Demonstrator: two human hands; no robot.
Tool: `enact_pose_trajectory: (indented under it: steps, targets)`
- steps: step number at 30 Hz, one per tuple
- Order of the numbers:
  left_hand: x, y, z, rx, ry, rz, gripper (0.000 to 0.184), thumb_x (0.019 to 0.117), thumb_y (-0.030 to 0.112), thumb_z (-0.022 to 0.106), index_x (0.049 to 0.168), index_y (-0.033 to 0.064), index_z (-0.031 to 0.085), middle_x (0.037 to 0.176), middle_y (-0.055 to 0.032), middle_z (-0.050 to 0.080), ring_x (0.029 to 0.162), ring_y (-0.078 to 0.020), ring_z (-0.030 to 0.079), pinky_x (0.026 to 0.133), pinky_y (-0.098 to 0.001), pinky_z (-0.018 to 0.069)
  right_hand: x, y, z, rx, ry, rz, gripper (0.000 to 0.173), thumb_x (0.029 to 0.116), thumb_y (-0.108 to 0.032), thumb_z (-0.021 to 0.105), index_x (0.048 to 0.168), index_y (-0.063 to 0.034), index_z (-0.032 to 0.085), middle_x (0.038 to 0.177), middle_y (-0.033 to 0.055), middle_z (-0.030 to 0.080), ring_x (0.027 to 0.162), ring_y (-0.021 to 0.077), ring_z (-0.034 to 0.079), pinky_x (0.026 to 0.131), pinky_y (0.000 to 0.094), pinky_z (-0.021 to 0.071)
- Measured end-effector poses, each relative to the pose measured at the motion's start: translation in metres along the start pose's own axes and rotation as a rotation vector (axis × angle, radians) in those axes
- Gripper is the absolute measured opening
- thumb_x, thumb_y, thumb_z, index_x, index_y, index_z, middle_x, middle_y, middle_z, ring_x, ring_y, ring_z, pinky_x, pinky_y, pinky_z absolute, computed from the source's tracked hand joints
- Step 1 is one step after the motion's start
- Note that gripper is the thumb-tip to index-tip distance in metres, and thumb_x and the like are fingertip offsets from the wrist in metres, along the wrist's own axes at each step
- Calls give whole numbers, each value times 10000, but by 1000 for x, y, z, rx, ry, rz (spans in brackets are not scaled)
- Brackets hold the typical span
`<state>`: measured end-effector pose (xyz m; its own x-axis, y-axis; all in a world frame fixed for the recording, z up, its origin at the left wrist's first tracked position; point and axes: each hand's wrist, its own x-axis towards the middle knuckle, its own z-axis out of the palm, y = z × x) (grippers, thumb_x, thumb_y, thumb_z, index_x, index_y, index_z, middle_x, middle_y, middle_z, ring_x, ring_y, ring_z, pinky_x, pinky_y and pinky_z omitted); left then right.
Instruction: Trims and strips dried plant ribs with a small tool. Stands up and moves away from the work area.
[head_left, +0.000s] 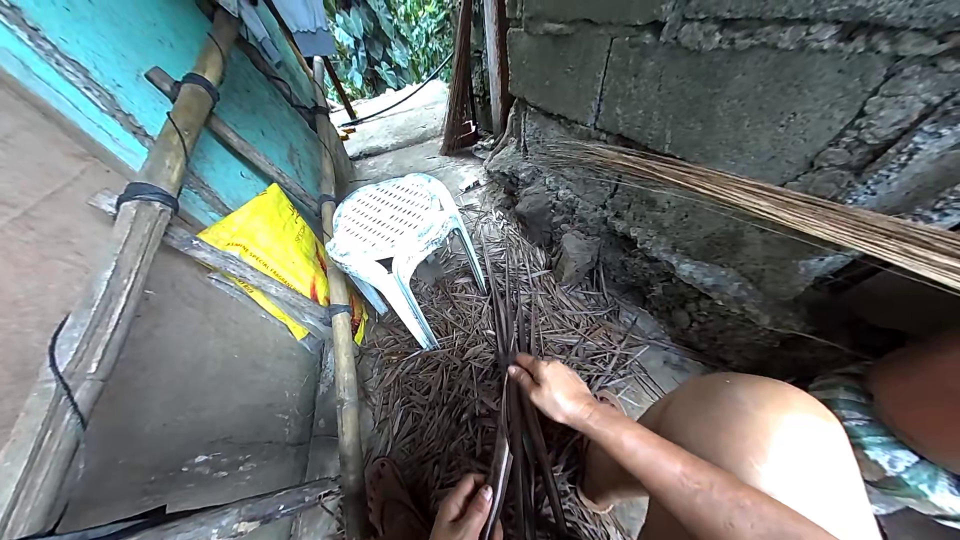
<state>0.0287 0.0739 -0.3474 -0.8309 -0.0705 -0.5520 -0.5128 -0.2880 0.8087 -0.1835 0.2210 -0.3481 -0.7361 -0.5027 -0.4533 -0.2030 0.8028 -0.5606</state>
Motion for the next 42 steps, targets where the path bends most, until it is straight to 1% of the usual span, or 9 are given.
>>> enact_pose_trajectory:
  steps: [5,10,15,19,26,31,33,36,42]
  targets:
    - [-1,2,0,23,21,-3,234,1090,74,335,1134,20,558,608,14,566,463,-31,516,445,-168,443,15,17,-20,184,202,130,465,1126,-392,337,1408,-101,566,1181,215,684,1130,390,659,974,605,481]
    - [5,9,-7,-145,102,-63,264,1124,140,298,1104,40,542,584,11,513,417,-22,451,393,-144,385,-23,-1,12,359,-43,-271,415,1102,-308,414,1086,29,657,841,130,599,748,238,577,735,454,486]
    - [8,14,-10,-384,127,-108,315,1130,174,271,971,112,536,547,51,476,387,0,421,378,-128,375,-68,-29,44,28,-361,-607,456,1081,-391,459,1005,20,641,814,201,645,827,382,668,760,583,512]
    - [8,13,-8,-432,65,-107,312,1126,178,236,1080,130,540,561,66,479,386,17,417,370,-117,368,-64,-30,52,-97,-345,-604,484,1092,-434,424,1042,5,621,867,207,665,887,395,685,797,585,520]
    - [12,9,-6,-507,39,-110,330,1124,151,225,994,113,526,592,54,499,387,18,419,378,-108,385,-44,-21,46,-212,-252,-557,508,1095,-454,394,1078,0,621,907,210,680,916,405,691,806,584,522]
    - [7,5,-9,-397,-68,-73,404,1117,164,242,1399,57,511,587,66,481,403,9,430,379,-128,382,-21,-9,21,-121,-159,-273,521,1108,-434,364,1194,8,625,1036,249,682,1041,432,671,907,615,505]
    - [3,4,-7,-318,-91,-54,422,1109,147,239,1426,50,501,591,65,484,411,8,421,384,-133,370,-7,0,5,-76,-80,-135,525,1113,-441,345,1229,-8,617,1058,243,683,1068,428,666,926,615,499]
    - [6,4,-8,-303,-19,-52,437,1123,166,218,1415,35,515,584,49,478,404,-4,425,382,-138,373,-9,2,0,45,-18,-188,488,1112,-407,356,1105,-1,628,922,199,646,927,371,654,841,573,494]
    - [10,10,-10,-371,69,-69,364,1118,161,235,1342,100,515,593,54,485,406,9,425,384,-125,375,-62,-29,50,20,-372,-508,464,1098,-387,416,1053,21,633,862,212,650,875,392,667,802,590,511]
